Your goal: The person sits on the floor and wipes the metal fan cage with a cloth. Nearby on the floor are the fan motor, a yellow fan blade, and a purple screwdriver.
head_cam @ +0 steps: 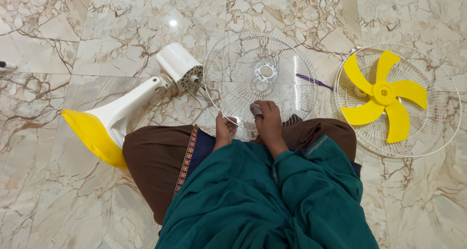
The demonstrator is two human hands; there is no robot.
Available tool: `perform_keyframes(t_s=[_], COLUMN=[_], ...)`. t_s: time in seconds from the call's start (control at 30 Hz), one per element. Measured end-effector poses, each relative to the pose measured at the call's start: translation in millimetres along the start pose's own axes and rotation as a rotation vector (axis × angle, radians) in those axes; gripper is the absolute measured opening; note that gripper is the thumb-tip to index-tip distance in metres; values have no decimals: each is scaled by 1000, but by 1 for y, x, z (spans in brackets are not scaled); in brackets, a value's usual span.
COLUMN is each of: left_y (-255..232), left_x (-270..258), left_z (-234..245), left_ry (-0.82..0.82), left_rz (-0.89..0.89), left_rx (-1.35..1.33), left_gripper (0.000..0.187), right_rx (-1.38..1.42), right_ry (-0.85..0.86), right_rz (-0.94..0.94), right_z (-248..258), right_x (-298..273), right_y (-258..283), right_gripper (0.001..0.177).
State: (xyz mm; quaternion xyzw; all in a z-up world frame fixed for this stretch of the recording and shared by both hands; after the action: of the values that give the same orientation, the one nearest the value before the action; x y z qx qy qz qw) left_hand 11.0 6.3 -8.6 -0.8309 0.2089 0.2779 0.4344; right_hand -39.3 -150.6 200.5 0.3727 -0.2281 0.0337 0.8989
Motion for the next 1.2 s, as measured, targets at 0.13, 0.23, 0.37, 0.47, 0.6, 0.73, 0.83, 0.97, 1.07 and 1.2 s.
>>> perform_keyframes(t_s=[0.13, 0.23, 0.37, 0.47, 0.6, 0.73, 0.83, 0.97, 1.07, 1.2], left_y=[-9, -38, -50, -41, -40, -46, -48, -50, -48, -50], left_x=[-22, -58, -62, -47, -44, -59, -65, -68, -69, -69], left_z=[-12, -26, -32, -23, -23, -32, -35, -38, -37, -37], left_ry=[-12, -71, -35, 47, 127, 216, 266, 271, 278, 283], left_rz=[-180, -226, -166, -146, -144, -177, -190, -190, -205, -203], left_rx=[-65, 5, 0, -71, -72, -66, -113, -141, -161, -179], left_gripper=[61, 56, 56, 53, 50, 44, 41, 41, 42, 43], right_rx=[-1, -8, -18, -45, -64, -37, -29, -42, -62, -109], right_ry=[-7, -8, -8, -43, -63, -58, -54, -38, -19, -39], right_rz=[37, 48, 38, 45, 94, 142, 178, 207, 238, 307], right_z=[3, 5, 4, 6, 15, 21, 22, 22, 19, 8], right_x=[3, 2, 2, 1, 2, -2, -6, -8, -12, -18], right_y=[3, 4, 4, 5, 8, 20, 28, 32, 32, 32], right_gripper=[48, 49, 49, 48, 46, 45, 49, 50, 50, 37])
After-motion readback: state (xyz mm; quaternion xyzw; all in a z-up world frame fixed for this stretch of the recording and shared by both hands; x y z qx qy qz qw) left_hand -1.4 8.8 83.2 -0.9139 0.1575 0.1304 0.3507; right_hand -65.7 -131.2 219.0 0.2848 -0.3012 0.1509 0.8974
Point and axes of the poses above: each hand's wrist, its own x-axis towards the middle knuckle, its own z-axis out of the back of the hand, y = z × x, the point moved 1 cm from there along x, towards the middle knuckle, and after that the axes turned 3 degrees about z, right-handed, at the moved point
